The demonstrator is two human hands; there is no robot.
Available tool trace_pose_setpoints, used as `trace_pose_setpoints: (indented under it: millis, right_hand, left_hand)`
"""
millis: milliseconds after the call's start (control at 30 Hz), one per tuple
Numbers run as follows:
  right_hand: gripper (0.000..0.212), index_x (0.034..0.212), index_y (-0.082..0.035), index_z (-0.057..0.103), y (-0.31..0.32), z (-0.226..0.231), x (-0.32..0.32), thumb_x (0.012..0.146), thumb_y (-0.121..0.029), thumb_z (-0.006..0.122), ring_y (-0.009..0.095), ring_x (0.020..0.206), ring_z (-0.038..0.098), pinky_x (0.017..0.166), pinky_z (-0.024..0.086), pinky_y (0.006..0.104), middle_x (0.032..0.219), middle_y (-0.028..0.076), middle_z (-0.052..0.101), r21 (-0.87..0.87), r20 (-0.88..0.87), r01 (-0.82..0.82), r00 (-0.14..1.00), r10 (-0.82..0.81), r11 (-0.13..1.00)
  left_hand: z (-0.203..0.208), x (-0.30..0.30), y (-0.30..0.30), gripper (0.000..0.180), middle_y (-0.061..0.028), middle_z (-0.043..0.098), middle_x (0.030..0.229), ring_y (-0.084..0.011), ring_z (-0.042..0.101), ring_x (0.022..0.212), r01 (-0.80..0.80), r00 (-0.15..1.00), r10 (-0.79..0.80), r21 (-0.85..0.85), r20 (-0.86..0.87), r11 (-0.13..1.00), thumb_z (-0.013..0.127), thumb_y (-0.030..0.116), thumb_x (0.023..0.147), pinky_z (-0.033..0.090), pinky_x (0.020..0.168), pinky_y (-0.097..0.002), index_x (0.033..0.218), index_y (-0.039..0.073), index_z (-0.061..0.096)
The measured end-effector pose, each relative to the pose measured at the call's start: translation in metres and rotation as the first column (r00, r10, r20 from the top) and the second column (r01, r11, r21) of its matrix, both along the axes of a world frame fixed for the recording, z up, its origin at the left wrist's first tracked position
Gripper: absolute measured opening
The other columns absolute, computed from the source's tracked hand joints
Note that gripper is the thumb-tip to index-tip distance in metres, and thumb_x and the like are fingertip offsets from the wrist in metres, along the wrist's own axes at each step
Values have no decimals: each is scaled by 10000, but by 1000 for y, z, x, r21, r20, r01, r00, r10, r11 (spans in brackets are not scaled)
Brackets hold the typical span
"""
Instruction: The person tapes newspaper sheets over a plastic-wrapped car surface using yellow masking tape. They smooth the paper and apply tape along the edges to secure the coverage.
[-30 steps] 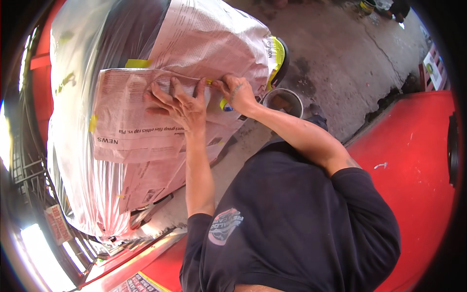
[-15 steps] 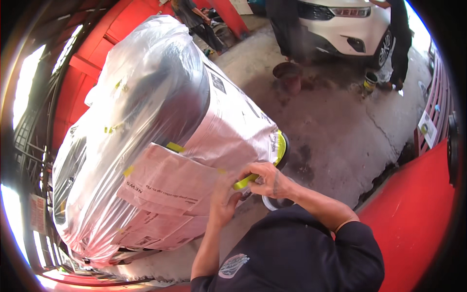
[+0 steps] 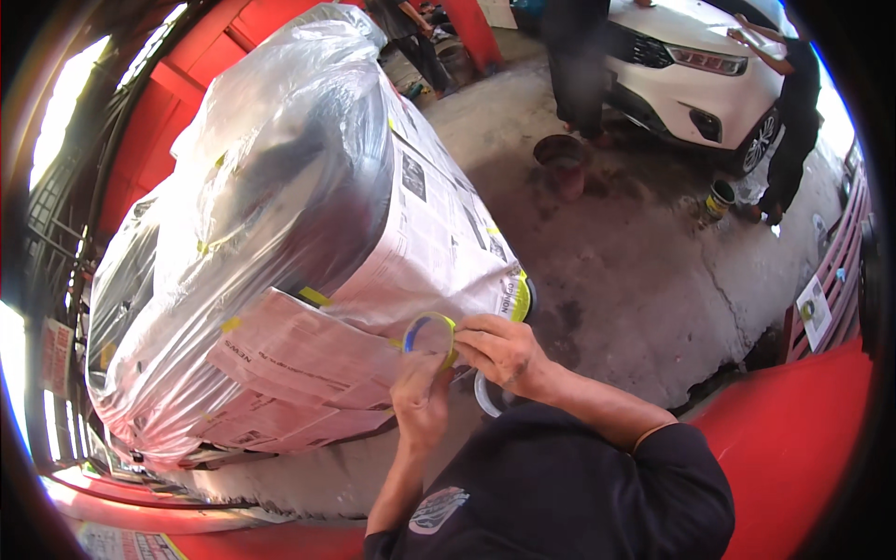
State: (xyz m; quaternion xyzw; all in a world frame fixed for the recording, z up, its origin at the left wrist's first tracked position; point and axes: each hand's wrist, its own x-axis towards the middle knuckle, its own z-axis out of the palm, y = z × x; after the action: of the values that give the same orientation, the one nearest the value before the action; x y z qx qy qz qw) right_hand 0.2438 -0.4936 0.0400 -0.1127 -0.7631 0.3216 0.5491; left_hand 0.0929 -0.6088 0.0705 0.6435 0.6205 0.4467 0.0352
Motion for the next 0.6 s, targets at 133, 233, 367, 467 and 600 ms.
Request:
trace_pose_setpoints:
  millis: [133, 233, 367, 467, 600]
  right_hand:
    - [208, 1059, 18, 723, 15, -11, 3, 856, -12, 756, 349, 948, 724, 779, 590, 386, 1065, 173, 719, -75, 28, -34, 999, 36, 997]
    - [185, 1046, 18, 745, 22, -10, 4, 863, -8, 757, 326, 948, 743, 792, 595, 368, 1063, 176, 732, -143, 36, -62, 997, 68, 988]
    - [198, 1072, 8, 738, 36, -7, 12, 879, -28, 751, 327, 958, 727, 817, 580, 373, 1062, 177, 727, -230, 85, -86, 991, 108, 970]
    - [224, 1094, -2, 723, 31, -7, 19, 878, -51, 754, 337, 948, 709, 812, 572, 379, 1068, 163, 709, -180, 92, -109, 988, 127, 978]
    - [236, 1079, -15, 708, 17, 2, 21, 850, -38, 762, 328, 930, 710, 778, 575, 380, 1083, 147, 686, 50, 141, -67, 988, 59, 997]
  left_hand:
    - [-6, 7, 4, 283, -168, 710, 983, -350, 674, 943, 7, 998, -5, 22, -64, 1000, 718, -114, 825, 521, 849, -396, 1092, -18, 719]
    - [-8, 16, -1, 209, -58, 708, 939, -138, 653, 841, -109, 986, 116, -68, 119, 992, 731, -43, 899, 515, 734, -300, 1103, 1, 739]
    - [-26, 4, 11, 186, -8, 676, 897, -71, 564, 762, -105, 894, 162, -157, 418, 982, 732, 45, 961, 419, 638, -213, 1139, -11, 730]
    - [-20, 16, 4, 202, -6, 671, 923, -70, 580, 812, -6, 771, 65, -95, 633, 995, 748, 57, 961, 446, 703, -205, 1143, -28, 726]
    - [-19, 24, -4, 208, -47, 692, 981, -150, 621, 917, -50, 860, 76, -64, 505, 997, 743, 1, 923, 478, 839, -268, 1127, -34, 720]
